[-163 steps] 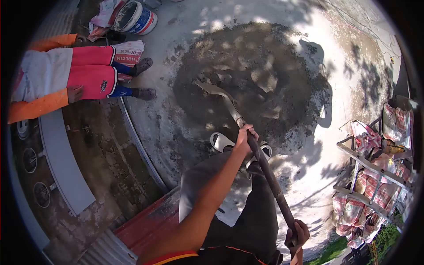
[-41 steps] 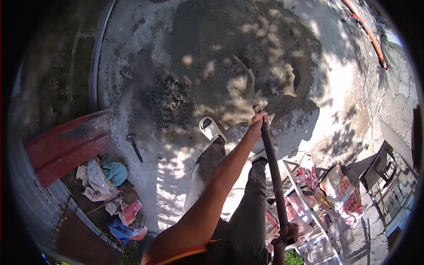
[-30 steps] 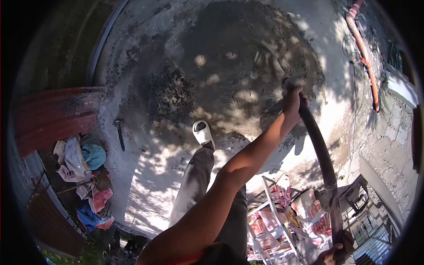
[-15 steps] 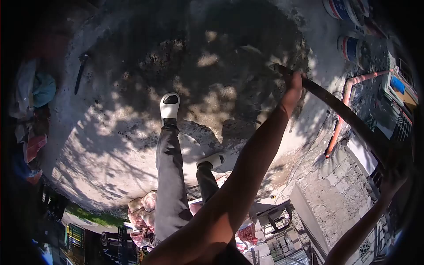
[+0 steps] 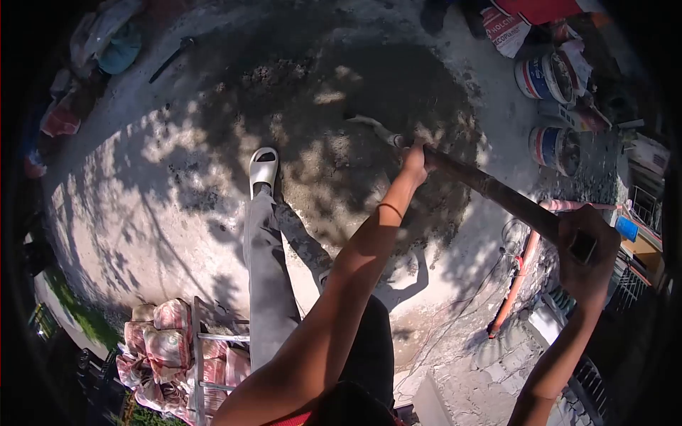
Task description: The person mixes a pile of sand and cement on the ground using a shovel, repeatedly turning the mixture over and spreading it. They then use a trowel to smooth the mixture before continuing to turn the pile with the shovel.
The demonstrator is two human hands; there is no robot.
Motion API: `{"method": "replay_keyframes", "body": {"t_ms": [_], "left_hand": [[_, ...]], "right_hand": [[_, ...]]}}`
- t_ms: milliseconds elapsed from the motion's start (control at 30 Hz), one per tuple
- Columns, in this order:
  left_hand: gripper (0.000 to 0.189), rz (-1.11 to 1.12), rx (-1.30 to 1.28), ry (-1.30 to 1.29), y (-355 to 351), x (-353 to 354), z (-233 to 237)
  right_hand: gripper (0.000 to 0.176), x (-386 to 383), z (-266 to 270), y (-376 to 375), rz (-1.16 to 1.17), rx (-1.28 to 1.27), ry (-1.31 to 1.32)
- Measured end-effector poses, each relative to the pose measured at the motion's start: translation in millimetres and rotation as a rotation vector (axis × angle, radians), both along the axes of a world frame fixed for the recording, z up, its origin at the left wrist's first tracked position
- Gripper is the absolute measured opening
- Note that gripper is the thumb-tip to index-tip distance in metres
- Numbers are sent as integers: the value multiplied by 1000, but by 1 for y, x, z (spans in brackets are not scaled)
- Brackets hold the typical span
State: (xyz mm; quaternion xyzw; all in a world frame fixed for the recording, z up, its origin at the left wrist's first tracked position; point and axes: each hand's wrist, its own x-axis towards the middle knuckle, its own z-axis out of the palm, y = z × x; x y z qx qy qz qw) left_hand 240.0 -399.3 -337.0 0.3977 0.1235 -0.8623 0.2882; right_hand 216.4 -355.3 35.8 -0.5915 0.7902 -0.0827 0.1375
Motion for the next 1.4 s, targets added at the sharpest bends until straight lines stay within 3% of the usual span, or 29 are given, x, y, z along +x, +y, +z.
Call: {"method": "replay_keyframes", "body": {"t_ms": [33,67,133,167,200,233,267,300,433,500,533,567,600,633,733,767,800,833,900,967,1000,1067,1133,1200,1267,1300,1400], "left_hand": [[12,-98,-25,-60,7,9,-5],[16,-45,-52,-44,17,3,-30],[16,-71,25,-113,26,15,-4],[19,-2,48,-80,40,15,-6],[22,59,70,-52,51,23,12],[26,38,49,-99,58,30,28],[31,-234,-121,-79,69,26,3],[31,-345,-263,-135,76,39,1],[36,-441,-1222,-813,41,66,5],[41,-455,-1486,-1017,27,70,1],[44,-460,-1570,-1020,23,69,-3],[46,-455,-1654,-731,19,67,-7],[36,-402,-1765,-777,21,56,-18],[36,-375,-1786,-766,20,50,-26],[51,-547,-1473,-710,36,13,-59],[45,-591,-1565,-774,33,20,-50],[25,-546,-1543,-734,27,31,-33],[26,-542,-1540,-908,41,6,-51],[25,-751,-1485,-792,33,12,-22],[20,-500,-1390,-1051,53,-4,-27],[20,-437,-1456,-1009,53,6,-13],[22,-526,-1418,-998,62,17,-15],[26,-379,-1367,-1168,80,6,-20],[32,-323,-1335,-1259,91,2,-16],[40,-262,-1294,-1258,123,0,-11],[31,-180,-1325,-1331,134,1,-17],[30,-163,-1280,-1400,163,-8,-20]], "right_hand": [[9,4,-9,14,6,22,18],[8,5,-16,19,26,15,55],[9,21,-11,36,184,14,167],[7,30,-6,49,149,45,20],[11,24,-3,65,367,-20,145],[12,28,-15,64,418,-29,114],[12,48,-34,50,435,-33,70],[12,64,-43,41,425,-12,32],[14,66,-49,28,387,42,61],[15,52,-51,26,376,53,96],[15,46,-50,26,369,66,122],[16,38,-48,23,366,77,153],[16,30,-46,24,360,75,190],[17,22,-46,26,350,60,213],[18,-12,-44,40,311,29,272],[19,-23,-40,45,299,27,294],[19,-36,-34,51,293,27,317],[20,-51,-26,60,284,20,349],[21,-85,-10,74,269,-6,400],[22,-108,-6,77,294,-47,428],[23,-113,-9,79,320,-75,416],[23,-111,-23,80,393,-144,342],[23,-108,-30,84,402,-188,260],[22,-118,-27,92,449,-332,338],[22,-115,-20,102,570,-167,143],[23,-112,-31,110,614,-163,156],[16,-107,-19,146,674,-147,80]]}}
